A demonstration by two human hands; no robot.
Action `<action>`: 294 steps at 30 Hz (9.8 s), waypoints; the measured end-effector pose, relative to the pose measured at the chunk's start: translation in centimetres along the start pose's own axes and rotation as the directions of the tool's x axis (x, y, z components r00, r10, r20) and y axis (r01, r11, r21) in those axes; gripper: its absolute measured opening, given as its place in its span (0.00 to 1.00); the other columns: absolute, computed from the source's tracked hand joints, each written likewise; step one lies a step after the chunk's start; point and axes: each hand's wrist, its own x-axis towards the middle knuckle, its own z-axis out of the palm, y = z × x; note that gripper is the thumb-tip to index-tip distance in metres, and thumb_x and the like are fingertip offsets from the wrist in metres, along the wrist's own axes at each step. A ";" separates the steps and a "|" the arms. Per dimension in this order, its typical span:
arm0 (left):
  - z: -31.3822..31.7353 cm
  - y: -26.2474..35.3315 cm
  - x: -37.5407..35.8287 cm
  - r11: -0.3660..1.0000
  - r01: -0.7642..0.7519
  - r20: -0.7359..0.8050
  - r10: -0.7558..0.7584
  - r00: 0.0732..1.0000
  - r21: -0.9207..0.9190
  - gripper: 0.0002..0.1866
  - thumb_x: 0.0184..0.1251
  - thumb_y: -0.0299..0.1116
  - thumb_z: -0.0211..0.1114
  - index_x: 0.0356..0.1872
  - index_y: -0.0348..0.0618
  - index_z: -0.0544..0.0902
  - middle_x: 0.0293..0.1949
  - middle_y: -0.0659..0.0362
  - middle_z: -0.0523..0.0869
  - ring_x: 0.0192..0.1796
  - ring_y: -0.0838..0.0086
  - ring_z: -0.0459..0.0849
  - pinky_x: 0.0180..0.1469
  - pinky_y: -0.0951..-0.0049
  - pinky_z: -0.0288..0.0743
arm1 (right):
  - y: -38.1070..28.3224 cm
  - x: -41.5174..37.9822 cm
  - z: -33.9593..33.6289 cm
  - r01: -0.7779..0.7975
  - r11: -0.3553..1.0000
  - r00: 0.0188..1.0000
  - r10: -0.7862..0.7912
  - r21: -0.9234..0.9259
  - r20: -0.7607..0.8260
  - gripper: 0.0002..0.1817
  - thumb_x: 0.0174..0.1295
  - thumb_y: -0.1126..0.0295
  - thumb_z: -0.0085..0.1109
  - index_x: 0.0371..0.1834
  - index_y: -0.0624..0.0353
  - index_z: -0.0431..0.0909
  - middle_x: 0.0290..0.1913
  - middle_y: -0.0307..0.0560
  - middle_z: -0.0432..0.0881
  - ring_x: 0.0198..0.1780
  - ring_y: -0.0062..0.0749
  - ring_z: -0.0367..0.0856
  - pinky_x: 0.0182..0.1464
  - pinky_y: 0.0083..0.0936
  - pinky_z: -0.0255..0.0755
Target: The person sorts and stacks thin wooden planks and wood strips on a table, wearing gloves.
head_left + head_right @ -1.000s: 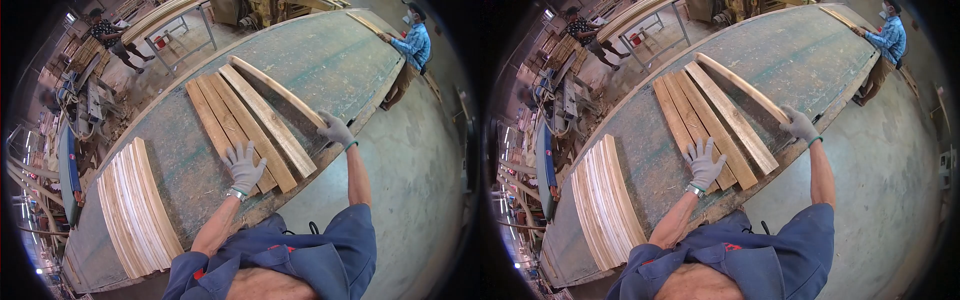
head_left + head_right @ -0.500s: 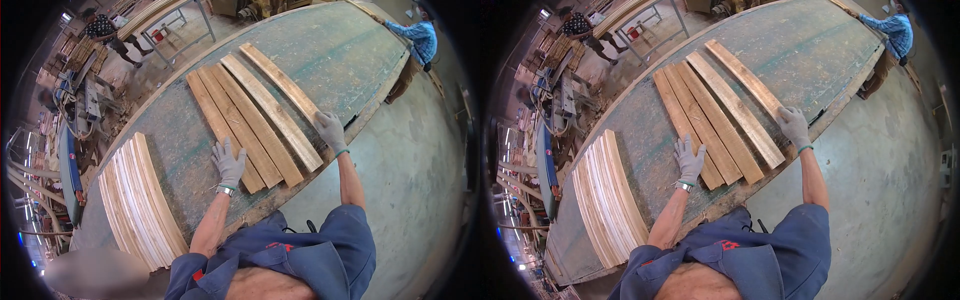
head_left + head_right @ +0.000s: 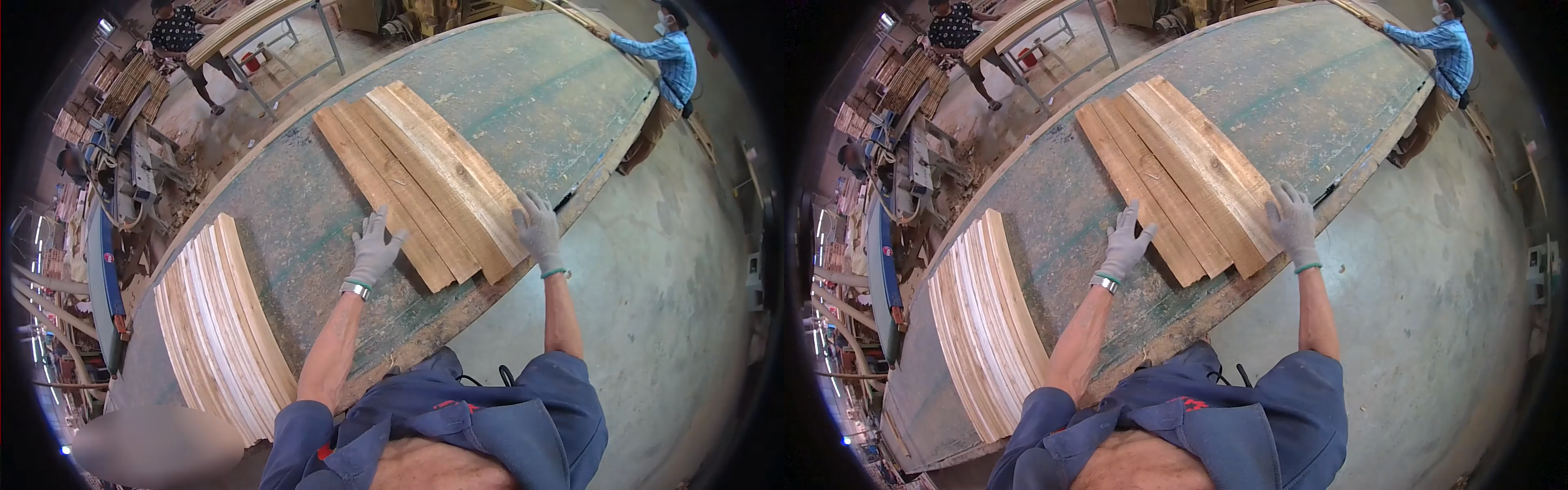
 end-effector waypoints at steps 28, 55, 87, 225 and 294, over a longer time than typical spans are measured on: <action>-15.4 -25.9 -25.7 0.568 0.775 -0.542 -0.575 0.614 0.275 0.39 0.73 0.64 0.44 0.78 0.53 0.59 0.79 0.44 0.52 0.81 0.45 0.45 0.76 0.34 0.30 | -12.8 8.7 13.3 0.218 0.867 0.943 -0.069 -0.448 0.325 0.28 0.64 0.65 0.55 0.68 0.25 0.73 0.77 0.45 0.63 0.76 0.50 0.61 0.66 0.61 0.57; -7.1 -11.2 -15.1 0.865 0.502 -0.345 -0.471 0.812 -0.002 0.46 0.62 0.64 0.61 0.79 0.60 0.57 0.79 0.38 0.43 0.74 0.24 0.51 0.75 0.43 0.53 | -25.3 -8.6 6.8 0.011 0.999 0.951 0.002 -0.038 0.310 0.30 0.60 0.44 0.63 0.53 0.58 0.81 0.62 0.57 0.74 0.63 0.55 0.71 0.64 0.50 0.64; -7.2 -20.7 -21.4 0.921 0.368 -0.528 -0.250 0.812 0.130 0.36 0.69 0.63 0.54 0.74 0.61 0.67 0.76 0.39 0.56 0.74 0.32 0.56 0.75 0.40 0.50 | -27.6 -8.8 3.1 0.197 0.973 0.903 -0.131 -0.122 0.410 0.27 0.64 0.56 0.62 0.67 0.49 0.76 0.57 0.55 0.81 0.58 0.55 0.78 0.63 0.43 0.69; -3.9 -16.0 -12.9 0.986 0.079 -0.368 -0.019 0.930 0.149 0.36 0.72 0.58 0.53 0.76 0.51 0.64 0.74 0.29 0.54 0.76 0.33 0.52 0.74 0.31 0.38 | -9.6 -0.1 6.4 -0.148 0.934 0.971 0.200 -0.324 0.134 0.30 0.67 0.45 0.53 0.67 0.51 0.74 0.65 0.54 0.75 0.67 0.51 0.69 0.67 0.53 0.59; -22.9 -39.8 -43.2 0.762 0.633 -0.704 -0.377 0.602 0.133 0.39 0.72 0.58 0.55 0.78 0.52 0.59 0.76 0.39 0.58 0.79 0.48 0.53 0.78 0.45 0.40 | -30.1 2.4 19.7 -0.176 0.880 0.957 0.258 -0.441 0.133 0.27 0.67 0.50 0.52 0.71 0.32 0.68 0.74 0.56 0.65 0.70 0.58 0.68 0.62 0.68 0.61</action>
